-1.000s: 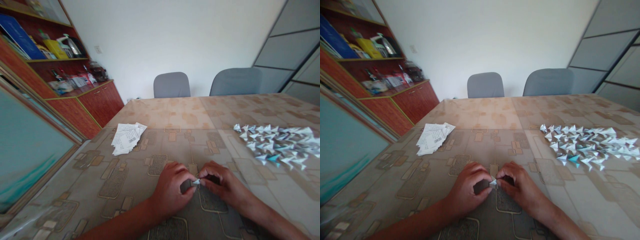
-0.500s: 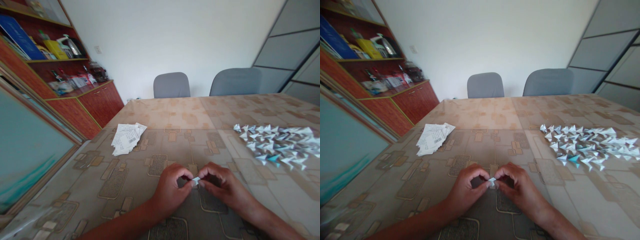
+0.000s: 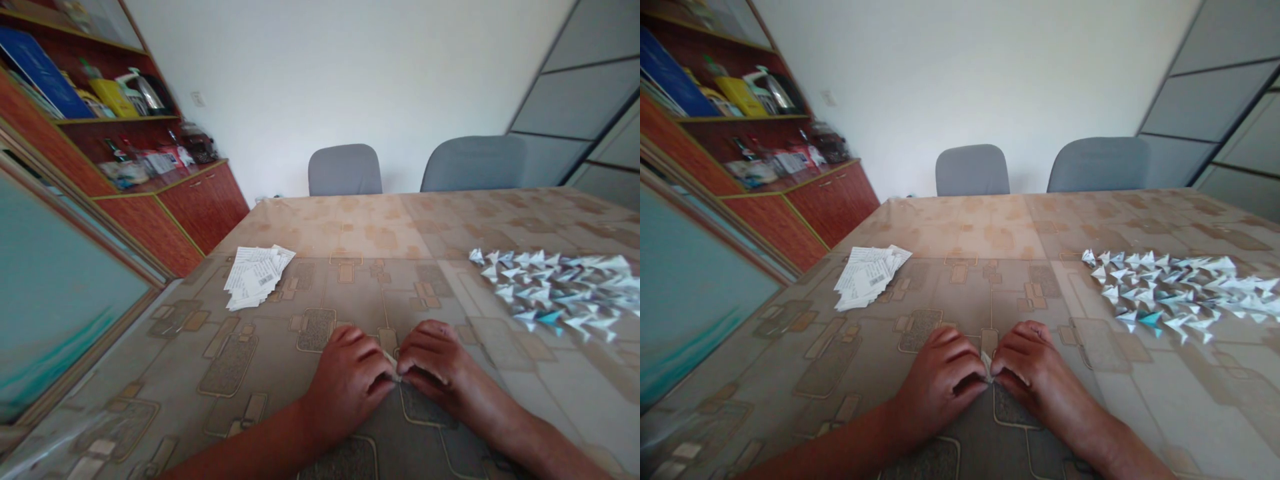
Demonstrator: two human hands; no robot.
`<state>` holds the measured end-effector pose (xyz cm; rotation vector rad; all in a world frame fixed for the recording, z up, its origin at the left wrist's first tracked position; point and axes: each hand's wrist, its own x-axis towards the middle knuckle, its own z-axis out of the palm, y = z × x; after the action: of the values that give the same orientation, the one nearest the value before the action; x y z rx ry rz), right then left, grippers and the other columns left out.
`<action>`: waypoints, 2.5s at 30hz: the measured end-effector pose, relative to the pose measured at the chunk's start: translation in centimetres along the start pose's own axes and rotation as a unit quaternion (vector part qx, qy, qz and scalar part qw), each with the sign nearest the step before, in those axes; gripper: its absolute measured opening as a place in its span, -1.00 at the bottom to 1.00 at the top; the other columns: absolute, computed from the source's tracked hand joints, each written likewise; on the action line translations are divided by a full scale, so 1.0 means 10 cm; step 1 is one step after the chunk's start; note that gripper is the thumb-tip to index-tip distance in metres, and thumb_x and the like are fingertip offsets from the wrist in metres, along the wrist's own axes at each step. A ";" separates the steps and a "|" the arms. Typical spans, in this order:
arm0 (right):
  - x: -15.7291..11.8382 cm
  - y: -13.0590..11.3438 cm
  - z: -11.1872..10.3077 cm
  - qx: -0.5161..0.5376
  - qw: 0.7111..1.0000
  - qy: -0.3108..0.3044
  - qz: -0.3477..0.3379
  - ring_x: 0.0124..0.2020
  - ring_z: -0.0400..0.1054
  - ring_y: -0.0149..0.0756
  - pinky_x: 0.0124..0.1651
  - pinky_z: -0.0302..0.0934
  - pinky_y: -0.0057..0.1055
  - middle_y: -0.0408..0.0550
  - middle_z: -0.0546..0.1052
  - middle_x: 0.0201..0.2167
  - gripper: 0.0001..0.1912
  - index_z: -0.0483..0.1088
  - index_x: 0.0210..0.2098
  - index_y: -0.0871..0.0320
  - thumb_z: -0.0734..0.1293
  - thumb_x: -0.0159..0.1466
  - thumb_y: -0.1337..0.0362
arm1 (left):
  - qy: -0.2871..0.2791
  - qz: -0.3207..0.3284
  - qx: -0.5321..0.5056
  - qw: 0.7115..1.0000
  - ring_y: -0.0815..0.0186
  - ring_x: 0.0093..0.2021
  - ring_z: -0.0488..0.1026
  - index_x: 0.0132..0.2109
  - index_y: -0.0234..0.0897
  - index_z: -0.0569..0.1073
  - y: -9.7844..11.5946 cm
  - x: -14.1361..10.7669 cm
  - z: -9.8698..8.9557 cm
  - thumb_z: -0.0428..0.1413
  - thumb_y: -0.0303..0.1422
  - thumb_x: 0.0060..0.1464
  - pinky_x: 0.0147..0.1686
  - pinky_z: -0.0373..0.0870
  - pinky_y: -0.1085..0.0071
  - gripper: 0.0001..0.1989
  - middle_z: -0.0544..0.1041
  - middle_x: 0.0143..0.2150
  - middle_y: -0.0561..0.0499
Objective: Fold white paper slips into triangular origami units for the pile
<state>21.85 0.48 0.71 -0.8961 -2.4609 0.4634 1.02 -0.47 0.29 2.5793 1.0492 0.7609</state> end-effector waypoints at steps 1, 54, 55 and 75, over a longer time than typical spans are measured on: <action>0.00 0.00 0.01 0.000 1.000 -0.004 0.000 -0.34 0.33 -0.30 -0.15 0.06 -0.29 -0.15 0.50 -0.45 -0.84 0.39 -0.39 0.10 0.28 0.34 0.34 | -0.003 0.001 0.003 1.000 0.28 -0.27 0.35 -0.33 -0.23 0.47 0.00 0.00 0.00 0.19 -0.35 0.13 -0.18 0.17 0.30 -0.92 0.52 -0.34 0.05; 0.05 0.09 0.19 -0.009 0.983 0.003 0.185 -0.32 0.33 -0.26 -0.21 0.07 -0.36 -0.16 0.51 -0.45 -0.85 0.47 -0.46 0.09 0.38 0.13 0.47 | 0.059 0.050 0.073 0.994 0.29 -0.30 0.33 -0.34 -0.24 0.48 -0.02 -0.02 0.12 0.23 -0.34 0.11 -0.12 0.16 0.27 -0.90 0.50 -0.40 0.10; 0.05 0.09 0.20 -0.008 0.984 0.006 0.179 -0.32 0.33 -0.26 -0.21 0.07 -0.36 -0.17 0.50 -0.45 -0.85 0.46 -0.46 0.09 0.39 0.13 0.47 | 0.065 0.058 0.088 0.992 0.29 -0.32 0.32 -0.36 -0.25 0.47 -0.03 -0.01 0.14 0.23 -0.35 0.11 -0.15 0.16 0.28 -0.88 0.48 -0.42 0.10; 0.05 0.02 0.12 -0.031 0.996 0.051 0.068 -0.33 0.34 -0.24 -0.12 0.08 -0.25 -0.15 0.49 -0.45 -0.87 0.42 -0.38 0.11 0.33 0.30 0.40 | 0.088 -0.045 -0.063 0.993 0.34 -0.41 0.42 -0.44 -0.29 0.51 -0.19 0.10 0.13 0.19 -0.62 -0.10 -0.33 0.22 0.45 -0.85 0.54 -0.48 0.06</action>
<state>20.97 0.78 -0.23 -1.0901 -2.3433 0.3798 1.26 1.54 -1.22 2.3762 1.1215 1.0128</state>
